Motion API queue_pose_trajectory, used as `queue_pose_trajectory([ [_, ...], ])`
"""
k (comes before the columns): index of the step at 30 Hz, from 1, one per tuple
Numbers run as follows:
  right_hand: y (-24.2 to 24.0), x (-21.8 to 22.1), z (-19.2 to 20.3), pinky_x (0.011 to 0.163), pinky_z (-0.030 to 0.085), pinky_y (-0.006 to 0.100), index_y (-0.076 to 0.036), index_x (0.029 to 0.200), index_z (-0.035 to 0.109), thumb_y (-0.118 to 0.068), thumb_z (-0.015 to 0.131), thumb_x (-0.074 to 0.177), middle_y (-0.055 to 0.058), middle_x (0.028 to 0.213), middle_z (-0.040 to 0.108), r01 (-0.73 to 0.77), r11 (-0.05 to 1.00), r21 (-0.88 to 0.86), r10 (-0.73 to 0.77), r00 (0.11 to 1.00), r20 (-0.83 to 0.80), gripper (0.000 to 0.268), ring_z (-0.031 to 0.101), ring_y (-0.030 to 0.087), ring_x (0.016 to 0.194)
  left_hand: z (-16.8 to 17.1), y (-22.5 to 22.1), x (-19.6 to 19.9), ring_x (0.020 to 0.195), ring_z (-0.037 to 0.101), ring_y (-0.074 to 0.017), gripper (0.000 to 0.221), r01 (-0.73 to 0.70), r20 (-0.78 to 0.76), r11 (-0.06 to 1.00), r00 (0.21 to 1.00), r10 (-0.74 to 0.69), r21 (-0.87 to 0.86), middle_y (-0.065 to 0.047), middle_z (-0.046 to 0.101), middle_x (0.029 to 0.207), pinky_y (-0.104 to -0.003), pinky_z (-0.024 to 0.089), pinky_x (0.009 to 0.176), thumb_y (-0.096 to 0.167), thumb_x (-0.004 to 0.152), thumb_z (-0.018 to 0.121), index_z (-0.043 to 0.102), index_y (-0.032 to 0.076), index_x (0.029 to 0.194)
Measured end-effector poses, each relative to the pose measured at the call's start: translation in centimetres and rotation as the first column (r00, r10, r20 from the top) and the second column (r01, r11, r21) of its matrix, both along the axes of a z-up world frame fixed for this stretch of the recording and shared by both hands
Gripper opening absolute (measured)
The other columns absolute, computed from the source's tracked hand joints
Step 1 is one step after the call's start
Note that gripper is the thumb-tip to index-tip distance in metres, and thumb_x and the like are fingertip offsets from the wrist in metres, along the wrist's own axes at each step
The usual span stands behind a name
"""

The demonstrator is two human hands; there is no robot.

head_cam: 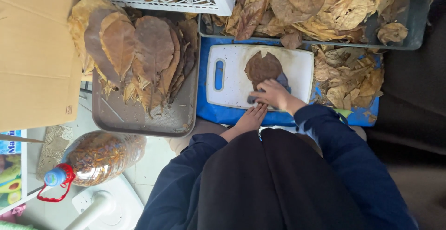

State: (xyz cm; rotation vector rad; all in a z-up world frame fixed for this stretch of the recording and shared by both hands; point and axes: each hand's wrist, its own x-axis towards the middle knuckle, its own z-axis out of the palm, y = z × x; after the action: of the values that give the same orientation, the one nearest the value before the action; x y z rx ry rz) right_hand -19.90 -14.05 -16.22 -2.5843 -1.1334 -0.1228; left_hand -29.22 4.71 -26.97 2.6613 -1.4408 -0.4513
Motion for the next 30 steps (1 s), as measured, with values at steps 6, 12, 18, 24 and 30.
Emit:
queue_pose_trajectory([
  [6, 0.3, 9.1, -0.3, 0.082, 0.053, 0.042, -0.029, 0.127, 0.070, -0.047, 0.065, 0.103, 0.004, 0.106, 0.053, 0.300, 0.952, 0.055, -0.301, 0.954, 0.004, 0.031, 0.063, 0.030, 0.097, 3.9, 0.0, 0.5, 0.160, 0.013, -0.0348, 0.065, -0.011, -0.080, 0.995, 0.997, 0.019, 0.097, -0.016, 0.010, 0.174, -0.049, 0.018, 0.129, 0.018, 0.106, 0.042, 0.018, 0.008, 0.165],
  [12, -0.4, 6.2, -2.2, 0.077, 0.054, 0.043, -0.044, 0.141, 0.062, -0.045, 0.072, 0.097, 0.003, 0.104, 0.054, 0.301, 0.941, 0.153, -0.300, 0.953, -0.032, 0.045, 0.062, 0.028, 0.094, 4.7, 0.3, 0.7, 0.159, 0.018, -0.0364, 0.062, -0.002, -0.070, 0.998, 0.998, 0.006, 0.063, -0.018, 0.015, 0.172, -0.050, 0.021, 0.128, 0.015, 0.107, 0.043, 0.019, 0.006, 0.164],
  [18, -0.7, 1.2, -1.6, 0.070, 0.049, 0.045, -0.034, 0.129, 0.064, -0.043, 0.070, 0.094, 0.006, 0.099, 0.054, -0.085, 0.990, 0.113, 0.077, 0.995, 0.069, 0.037, 0.056, 0.030, 0.080, 5.6, 0.2, 0.7, 0.159, 0.015, -0.0349, 0.061, 0.000, -0.078, 0.992, 0.997, 0.010, 0.126, -0.016, 0.013, 0.173, -0.049, 0.017, 0.129, 0.014, 0.109, 0.039, 0.017, 0.007, 0.165],
  [24, -0.2, 9.2, -0.6, 0.087, 0.050, 0.047, -0.026, 0.126, 0.072, -0.045, 0.066, 0.102, 0.007, 0.109, 0.056, 0.323, 0.946, 0.028, -0.321, 0.946, -0.039, 0.031, 0.062, 0.033, 0.102, 6.6, 0.0, 0.6, 0.160, 0.015, -0.0329, 0.059, -0.015, -0.061, 0.988, 0.998, 0.025, 0.157, -0.015, 0.011, 0.174, -0.048, 0.019, 0.129, 0.014, 0.109, 0.040, 0.020, 0.009, 0.165],
  [30, -0.1, 4.9, -1.2, 0.092, 0.054, 0.044, -0.039, 0.141, 0.065, -0.045, 0.072, 0.097, 0.006, 0.112, 0.059, 0.397, 0.908, 0.131, -0.374, 0.912, -0.168, 0.045, 0.064, 0.032, 0.110, 6.0, 0.2, 0.8, 0.160, 0.014, -0.0355, 0.061, 0.015, -0.069, 0.989, 0.998, -0.005, 0.145, -0.017, 0.010, 0.173, -0.050, 0.019, 0.129, 0.016, 0.110, 0.039, 0.016, 0.007, 0.165],
])
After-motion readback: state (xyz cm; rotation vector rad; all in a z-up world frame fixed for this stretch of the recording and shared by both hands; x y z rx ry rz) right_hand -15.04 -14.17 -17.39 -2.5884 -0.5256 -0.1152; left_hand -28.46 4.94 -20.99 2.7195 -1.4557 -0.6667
